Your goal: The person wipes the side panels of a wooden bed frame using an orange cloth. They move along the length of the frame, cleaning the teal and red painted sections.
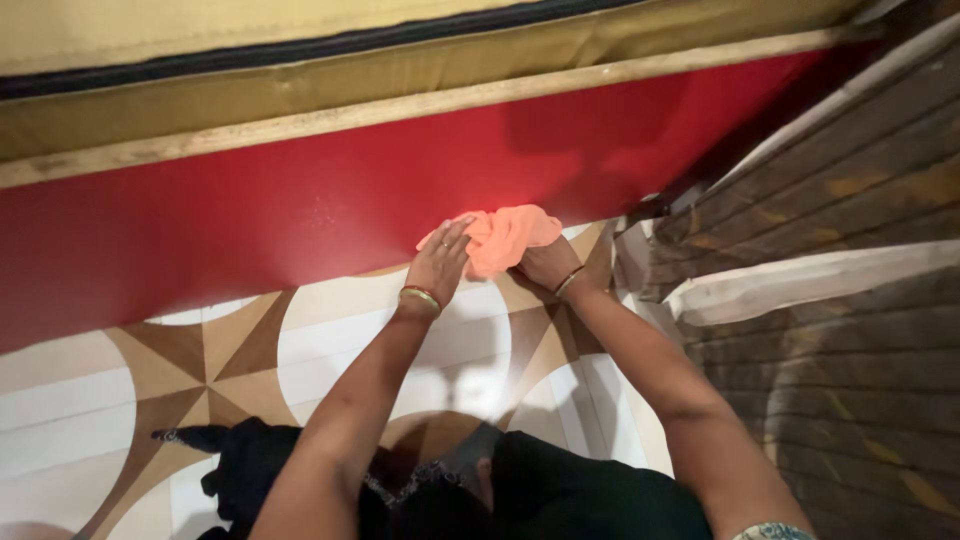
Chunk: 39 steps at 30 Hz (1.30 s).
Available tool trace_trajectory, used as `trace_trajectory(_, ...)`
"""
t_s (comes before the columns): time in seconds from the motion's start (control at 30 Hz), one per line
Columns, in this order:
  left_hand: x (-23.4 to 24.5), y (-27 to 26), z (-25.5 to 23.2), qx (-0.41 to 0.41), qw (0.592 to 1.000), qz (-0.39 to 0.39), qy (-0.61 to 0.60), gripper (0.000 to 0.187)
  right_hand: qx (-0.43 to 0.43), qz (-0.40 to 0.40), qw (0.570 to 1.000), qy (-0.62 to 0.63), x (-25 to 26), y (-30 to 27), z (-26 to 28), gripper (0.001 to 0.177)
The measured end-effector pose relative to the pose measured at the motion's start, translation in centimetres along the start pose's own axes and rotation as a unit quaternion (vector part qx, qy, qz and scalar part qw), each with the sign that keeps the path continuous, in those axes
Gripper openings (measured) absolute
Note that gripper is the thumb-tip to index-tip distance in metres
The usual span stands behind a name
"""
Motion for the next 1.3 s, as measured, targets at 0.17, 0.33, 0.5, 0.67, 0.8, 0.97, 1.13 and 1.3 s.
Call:
trace_trajectory(0.17,9.2,4.5,3.2,0.037,0.991,-0.109,-0.069,0.039,-0.095,-0.178,0.975,0.099,10.5,3.2,0.3,0.028)
trace_trajectory(0.33,17.9,9.9,5.2,0.032,0.965,-0.247,-0.085,0.039,-0.097,-0.323,0.941,0.018,19.3,5.7,-1.7,0.031)
trace_trajectory(0.5,20.4,15.1,4.4,0.059,0.947,-0.288,-0.129,0.037,-0.145,-0.386,0.911,-0.022,21.2,4.7,-8.2,0.032)
trace_trajectory(0.67,14.9,16.9,0.7,0.030,0.965,-0.228,-0.124,0.035,-0.255,-0.395,0.882,-0.030,13.7,2.0,-14.0,0.033)
trace_trajectory(0.8,8.5,16.1,-2.7,-0.029,0.978,-0.180,-0.099,0.053,-0.348,-0.352,0.869,0.006,5.5,-2.4,-15.7,0.034)
trace_trajectory(0.97,-1.8,13.6,-8.0,-0.108,0.989,0.030,-0.096,0.077,-0.440,-0.183,0.868,0.139,-4.6,-6.9,-13.1,0.036)
trace_trajectory(1.13,-7.7,9.5,-10.4,-0.093,0.993,0.064,0.021,0.061,-0.461,-0.054,0.859,0.216,-9.9,-8.9,-10.7,0.037)
trace_trajectory(1.3,-6.9,6.0,-7.4,-0.069,0.993,0.098,0.015,0.053,-0.360,-0.028,0.925,0.118,-9.0,-7.4,-7.5,0.037)
Point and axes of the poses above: each hand's wrist, its own y-axis towards the middle knuckle, its own x-axis out of the back of the hand, z = x × y, the point moved 9 cm from there along y, towards the middle knuckle, and after that the axes turned 1 degree about x, right-handed, at the moved point
